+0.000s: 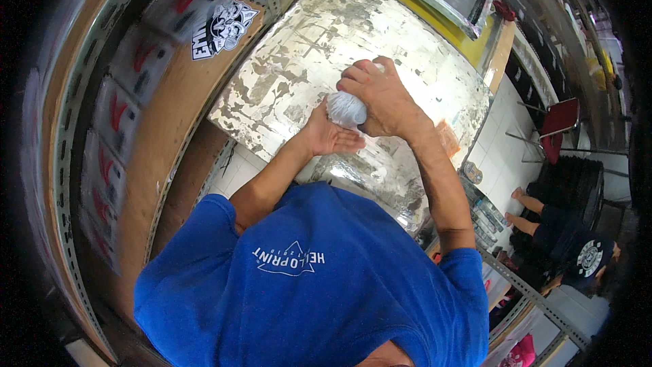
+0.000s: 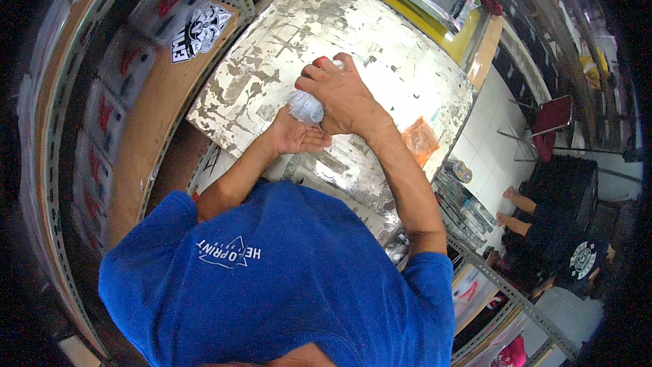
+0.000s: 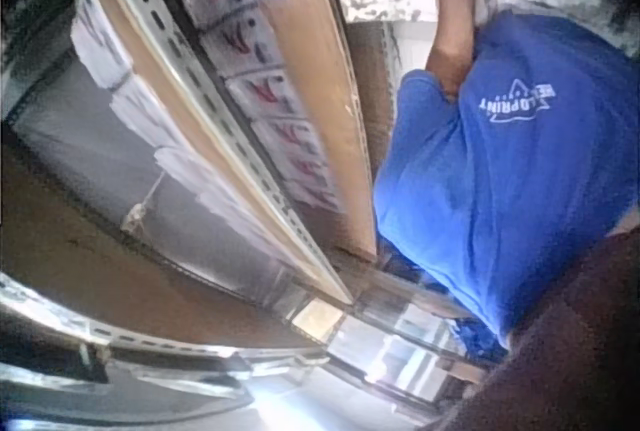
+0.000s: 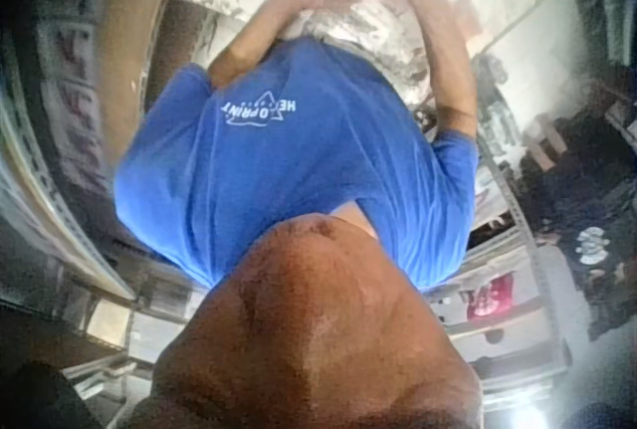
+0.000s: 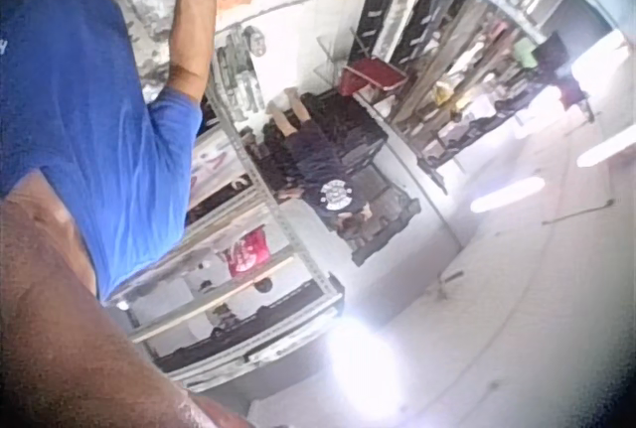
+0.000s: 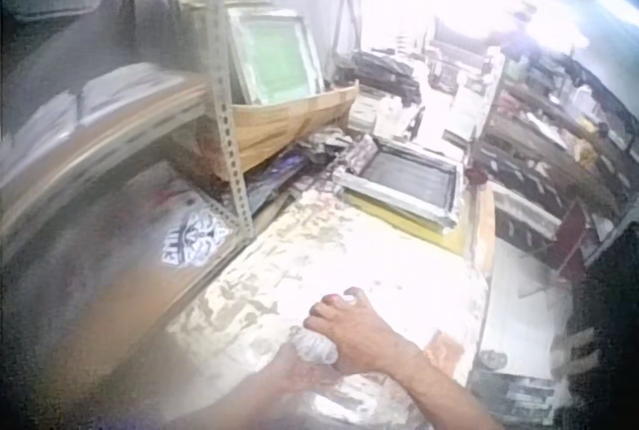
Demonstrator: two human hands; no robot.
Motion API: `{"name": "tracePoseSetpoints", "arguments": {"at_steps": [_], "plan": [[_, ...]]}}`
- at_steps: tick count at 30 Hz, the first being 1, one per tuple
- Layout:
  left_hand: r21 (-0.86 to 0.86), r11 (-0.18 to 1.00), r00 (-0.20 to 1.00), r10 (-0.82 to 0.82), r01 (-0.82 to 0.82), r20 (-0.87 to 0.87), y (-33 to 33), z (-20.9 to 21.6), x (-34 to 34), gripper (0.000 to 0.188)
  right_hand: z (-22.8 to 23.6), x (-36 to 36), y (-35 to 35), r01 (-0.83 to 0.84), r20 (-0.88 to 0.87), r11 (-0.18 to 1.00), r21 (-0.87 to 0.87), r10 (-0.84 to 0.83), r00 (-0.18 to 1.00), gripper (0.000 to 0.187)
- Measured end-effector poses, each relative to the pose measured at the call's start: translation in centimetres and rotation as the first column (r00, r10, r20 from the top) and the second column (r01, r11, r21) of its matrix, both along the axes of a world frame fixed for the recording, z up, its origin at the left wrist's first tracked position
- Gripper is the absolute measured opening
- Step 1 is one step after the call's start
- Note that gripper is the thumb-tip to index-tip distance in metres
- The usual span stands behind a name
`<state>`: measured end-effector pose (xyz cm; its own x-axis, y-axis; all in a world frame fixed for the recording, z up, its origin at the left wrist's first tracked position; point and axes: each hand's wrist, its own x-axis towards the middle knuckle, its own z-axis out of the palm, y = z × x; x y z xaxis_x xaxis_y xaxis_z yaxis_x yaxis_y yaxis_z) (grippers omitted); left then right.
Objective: The person rolls a stack of plastic bags, writes on the top bag using a marker, and organizes the bags into different compartments of a shelving unit.
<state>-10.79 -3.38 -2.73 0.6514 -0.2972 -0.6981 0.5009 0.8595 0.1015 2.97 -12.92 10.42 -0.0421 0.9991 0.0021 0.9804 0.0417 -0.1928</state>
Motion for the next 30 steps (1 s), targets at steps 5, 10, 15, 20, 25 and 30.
{"name": "tracePoseSetpoints", "arguments": {"at_steps": [5,10,15,20,25,30], "plan": [[0.784,0.62,0.986,0.151,-0.034,-0.076,0.4,-5.2,-4.4,0.055,-0.2,0.2,0.5,0.033,-0.03,0.999,0.009,-0.032,0.999,0.059],[0.833,0.53,0.979,0.191,-0.159,0.066,-0.7,-5.6,-3.2,0.024,-0.4,0.3,0.3,0.048,-0.062,0.997,0.06,-0.044,0.997,0.057],[0.729,0.658,0.963,0.268,-0.189,0.008,-2.0,-4.3,-1.9,0.015,-0.5,0.4,0.3,0.059,-0.076,0.995,0.083,-0.053,0.996,0.058],[0.577,0.753,0.936,0.347,-0.317,0.062,-1.6,-5.0,-2.1,0.013,-0.7,0.5,0.4,0.084,-0.072,0.993,0.08,-0.078,0.994,0.055],[0.54,0.752,0.925,0.337,-0.377,0.176,-1.4,-5.9,-2.7,0.012,-0.6,0.2,0.6,0.089,-0.069,0.992,0.086,-0.083,0.994,0.056],[0.628,0.69,0.933,0.238,-0.359,0.271,-1.3,-5.3,-4.2,0.013,-0.5,0.3,0.4,0.098,-0.085,0.988,0.116,-0.089,0.992,0.052]]}}
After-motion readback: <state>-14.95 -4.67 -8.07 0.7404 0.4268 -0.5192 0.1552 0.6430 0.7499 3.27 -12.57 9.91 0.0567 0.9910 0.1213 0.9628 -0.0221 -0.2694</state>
